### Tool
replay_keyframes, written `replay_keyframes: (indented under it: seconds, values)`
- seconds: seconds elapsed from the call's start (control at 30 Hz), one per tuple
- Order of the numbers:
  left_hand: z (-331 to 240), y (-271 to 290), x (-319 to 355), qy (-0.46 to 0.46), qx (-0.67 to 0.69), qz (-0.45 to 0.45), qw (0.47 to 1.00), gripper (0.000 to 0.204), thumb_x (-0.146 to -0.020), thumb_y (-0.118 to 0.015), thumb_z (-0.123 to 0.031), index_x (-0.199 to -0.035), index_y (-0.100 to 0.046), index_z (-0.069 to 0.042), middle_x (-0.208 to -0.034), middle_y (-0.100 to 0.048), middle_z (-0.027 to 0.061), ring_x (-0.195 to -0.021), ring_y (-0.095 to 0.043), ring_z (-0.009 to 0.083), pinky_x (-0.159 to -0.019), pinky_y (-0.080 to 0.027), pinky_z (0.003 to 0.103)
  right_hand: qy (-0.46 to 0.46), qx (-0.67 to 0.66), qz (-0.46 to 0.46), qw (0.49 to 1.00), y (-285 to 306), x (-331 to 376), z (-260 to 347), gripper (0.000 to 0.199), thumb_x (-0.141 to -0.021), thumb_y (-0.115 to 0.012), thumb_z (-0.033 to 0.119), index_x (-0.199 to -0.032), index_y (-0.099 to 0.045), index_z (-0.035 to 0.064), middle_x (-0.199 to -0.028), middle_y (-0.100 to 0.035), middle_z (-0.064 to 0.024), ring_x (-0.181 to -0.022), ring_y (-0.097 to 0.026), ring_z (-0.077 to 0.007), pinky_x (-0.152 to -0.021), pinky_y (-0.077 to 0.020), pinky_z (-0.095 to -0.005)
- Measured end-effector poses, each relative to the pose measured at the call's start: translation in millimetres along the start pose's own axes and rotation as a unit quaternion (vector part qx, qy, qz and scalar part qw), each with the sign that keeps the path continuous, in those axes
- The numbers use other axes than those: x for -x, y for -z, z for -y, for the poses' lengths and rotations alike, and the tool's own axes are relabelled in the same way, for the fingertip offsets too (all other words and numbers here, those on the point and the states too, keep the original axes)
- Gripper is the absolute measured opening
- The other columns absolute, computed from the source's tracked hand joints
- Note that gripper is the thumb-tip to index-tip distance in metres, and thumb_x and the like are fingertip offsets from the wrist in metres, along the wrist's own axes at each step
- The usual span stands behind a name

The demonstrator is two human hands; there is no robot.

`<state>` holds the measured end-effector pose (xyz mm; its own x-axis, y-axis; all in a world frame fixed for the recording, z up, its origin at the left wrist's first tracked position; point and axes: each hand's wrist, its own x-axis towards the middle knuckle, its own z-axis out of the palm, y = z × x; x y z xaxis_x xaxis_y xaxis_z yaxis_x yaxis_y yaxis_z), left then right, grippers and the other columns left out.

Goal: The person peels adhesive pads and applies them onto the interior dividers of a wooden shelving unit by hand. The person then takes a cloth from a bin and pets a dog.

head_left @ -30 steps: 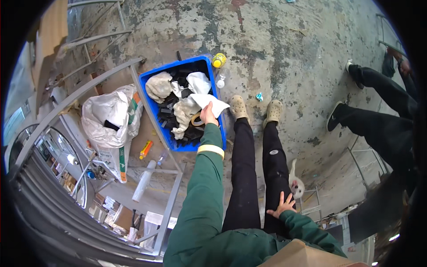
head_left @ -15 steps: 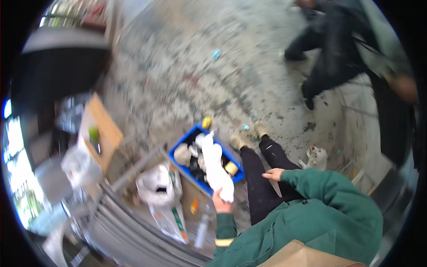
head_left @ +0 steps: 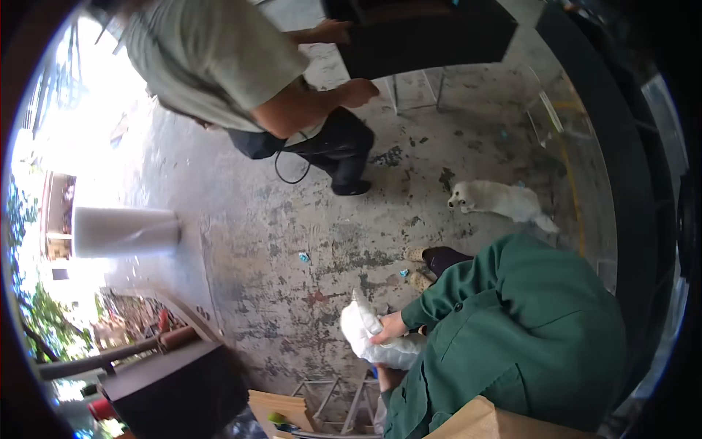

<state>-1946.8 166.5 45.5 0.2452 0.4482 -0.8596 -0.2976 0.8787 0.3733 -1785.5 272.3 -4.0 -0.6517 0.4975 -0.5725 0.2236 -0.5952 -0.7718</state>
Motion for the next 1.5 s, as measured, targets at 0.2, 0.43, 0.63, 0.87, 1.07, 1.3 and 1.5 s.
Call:
replay_keyframes:
  seconds: [0.2,0.43,0.63,0.87,1.07,1.3,1.5]
  values:
    - [-65,26,-41,-0.125,-0.015,0.227,0.966,0.091,-0.069,-0.060,-0.059,-0.134,-0.028,-0.005,-0.130,-0.040,0.0134,-0.115,-0.043,0.0333,-0.095,-0.036,0.047,0.112,0.088,-0.134,0.981,-12,50,18,0.054,-0.073,-0.063,0.046,-0.103,-0.058,0.0015,-0.100,-0.061,-0.0189,-0.097,-0.057,-0.0311,-0.082,-0.0425,-0.0364]
    - [-104,-84,-55,-0.127,-0.081,0.240,0.959,0.065,-0.065,-0.060,-0.028,-0.122,-0.042,0.000,-0.114,-0.052,0.0153,-0.103,-0.052,0.0322,-0.089,-0.041,0.044,0.159,0.021,-0.279,0.947,10,166,39,0.044,-0.077,-0.062,0.041,-0.098,-0.059,0.0022,-0.088,-0.062,-0.0179,-0.086,-0.058,-0.0314,-0.077,-0.0434,-0.0369]
    - [-102,-125,-60,-0.129,-0.126,0.337,0.924,0.074,-0.061,-0.069,-0.021,-0.125,-0.037,-0.001,-0.117,-0.050,0.0147,-0.107,-0.050,0.0323,-0.090,-0.042,0.045,0.211,-0.002,-0.313,0.926,4,208,14,0.044,-0.081,-0.060,0.042,-0.100,-0.059,0.0024,-0.088,-0.062,-0.0163,-0.086,-0.058,-0.0282,-0.079,-0.0423,-0.0351]
    - [-81,-160,-77,-0.166,-0.240,0.353,0.889,0.079,-0.064,-0.070,-0.033,-0.127,-0.035,0.000,-0.121,-0.048,0.0172,-0.105,-0.051,0.0348,-0.090,-0.043,0.045,0.319,-0.270,-0.333,0.845,12,269,-26,0.040,-0.083,-0.061,0.035,-0.106,-0.057,0.0025,-0.098,-0.060,-0.0080,-0.093,-0.052,-0.0183,-0.083,-0.0386,-0.0306]
    - [-27,-236,-68,-0.131,-0.212,0.353,0.902,0.072,-0.072,-0.065,-0.033,-0.129,-0.034,-0.001,-0.124,-0.046,0.0164,-0.111,-0.048,0.0333,-0.094,-0.040,0.046,0.380,-0.236,-0.340,0.827,30,361,-60,0.046,-0.071,-0.074,0.014,-0.110,-0.054,0.0017,-0.105,-0.059,-0.0077,-0.101,-0.052,-0.0162,-0.089,-0.0381,-0.0296]
    - [37,-338,-60,-0.014,-0.300,0.285,0.910,0.045,-0.083,-0.055,-0.023,-0.120,-0.045,0.000,-0.112,-0.055,0.0158,-0.099,-0.057,0.0278,-0.087,-0.047,0.040,0.347,-0.218,-0.349,0.843,42,447,-136,0.041,-0.071,-0.073,0.011,-0.107,-0.056,0.0017,-0.101,-0.061,-0.0082,-0.099,-0.054,-0.0184,-0.090,-0.0389,-0.0303]
    - [111,-356,-146,0.018,-0.529,0.180,0.829,0.054,-0.081,-0.063,-0.020,-0.123,-0.039,0.003,-0.070,-0.057,0.0078,-0.048,-0.047,0.0107,-0.043,-0.038,0.025,0.352,-0.366,-0.478,0.717,30,505,-180,0.040,-0.073,-0.072,0.017,-0.107,-0.057,0.0022,-0.103,-0.060,-0.0074,-0.099,-0.054,-0.0179,-0.090,-0.0396,-0.0305]
